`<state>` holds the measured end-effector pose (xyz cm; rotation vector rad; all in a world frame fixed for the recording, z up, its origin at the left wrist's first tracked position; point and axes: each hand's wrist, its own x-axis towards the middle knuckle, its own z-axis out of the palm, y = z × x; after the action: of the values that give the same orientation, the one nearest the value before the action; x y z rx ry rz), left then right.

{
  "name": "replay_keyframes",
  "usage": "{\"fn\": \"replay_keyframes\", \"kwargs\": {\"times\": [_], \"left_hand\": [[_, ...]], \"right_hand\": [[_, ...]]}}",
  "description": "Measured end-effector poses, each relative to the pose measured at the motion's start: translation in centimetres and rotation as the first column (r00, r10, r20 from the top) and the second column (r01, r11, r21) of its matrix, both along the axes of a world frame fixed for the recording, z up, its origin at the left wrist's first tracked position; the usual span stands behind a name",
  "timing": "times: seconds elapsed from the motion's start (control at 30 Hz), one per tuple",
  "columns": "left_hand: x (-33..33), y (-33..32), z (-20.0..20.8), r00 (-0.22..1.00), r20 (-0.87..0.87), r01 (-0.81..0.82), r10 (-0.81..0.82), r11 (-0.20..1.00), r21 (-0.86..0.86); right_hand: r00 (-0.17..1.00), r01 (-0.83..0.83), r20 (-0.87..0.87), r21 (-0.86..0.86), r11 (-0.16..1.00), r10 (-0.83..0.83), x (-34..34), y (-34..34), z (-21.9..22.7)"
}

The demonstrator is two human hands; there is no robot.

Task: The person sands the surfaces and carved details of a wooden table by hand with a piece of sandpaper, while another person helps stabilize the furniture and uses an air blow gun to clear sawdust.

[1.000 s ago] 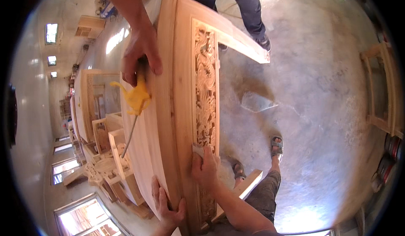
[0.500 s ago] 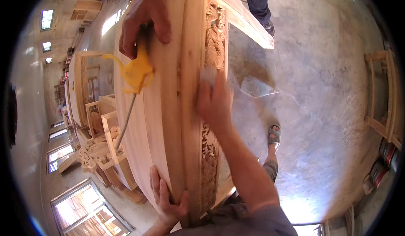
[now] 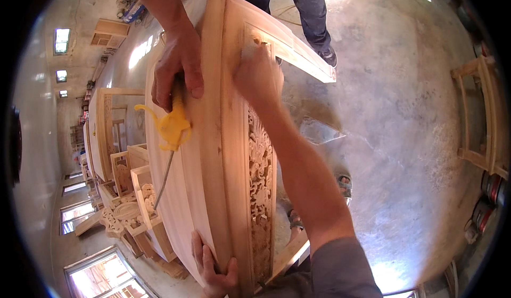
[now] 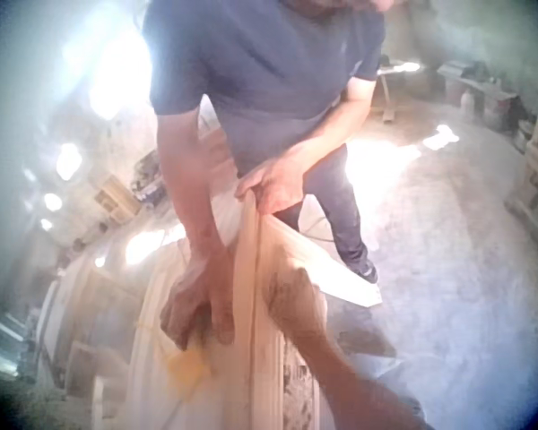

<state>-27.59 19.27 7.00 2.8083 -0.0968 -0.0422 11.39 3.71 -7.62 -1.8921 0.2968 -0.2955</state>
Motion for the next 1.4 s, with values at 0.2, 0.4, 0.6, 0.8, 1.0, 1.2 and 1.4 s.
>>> {"fn": "replay_keyframes", "kwargs": {"times": [0.2, 0.4, 0.6, 0.8, 1.0, 1.2, 1.4], "left_hand": [[-0.6, 0.1, 0.2, 0.998, -0.051, -0.035, 0.035, 0.999, -0.001], [0.1, -1.1, 0.8, 0.997, -0.028, -0.072, 0.071, 0.996, -0.057], [0.1, -1.3, 0.5, 0.997, -0.002, -0.074, 0.075, 0.994, -0.086], [0.5, -1.0, 0.6, 0.996, -0.013, -0.091, 0.090, 0.992, -0.084], [0.6, -1.0, 0.7, 0.997, -0.021, -0.077, 0.075, 0.991, -0.107], [0.5, -0.6, 1.0, 0.997, -0.026, -0.070, 0.068, 0.990, -0.122], [0.8, -1.4, 0.5, 0.997, -0.042, -0.068, 0.064, 0.991, -0.111]], "right_hand": [[0.997, -0.069, -0.013, 0.230, 0.971, 0.074, -8.4, 1.6, -2.5], [0.998, -0.054, -0.024, 0.133, 0.990, 0.057, -5.3, 0.9, -1.8], [0.997, 0.021, -0.075, -0.061, 0.998, -0.025, 6.0, -2.1, 0.8], [0.997, 0.024, 0.079, 0.003, 1.000, -0.024, 4.5, -1.0, -1.0], [0.990, -0.054, -0.130, -0.041, 0.998, 0.049, 0.5, -0.9, -2.0], [0.990, -0.101, -0.077, 0.213, 0.972, 0.120, -11.0, 1.0, -1.0], [0.983, 0.030, 0.185, -0.195, 0.980, 0.007, 7.7, -3.1, -0.8]]}}
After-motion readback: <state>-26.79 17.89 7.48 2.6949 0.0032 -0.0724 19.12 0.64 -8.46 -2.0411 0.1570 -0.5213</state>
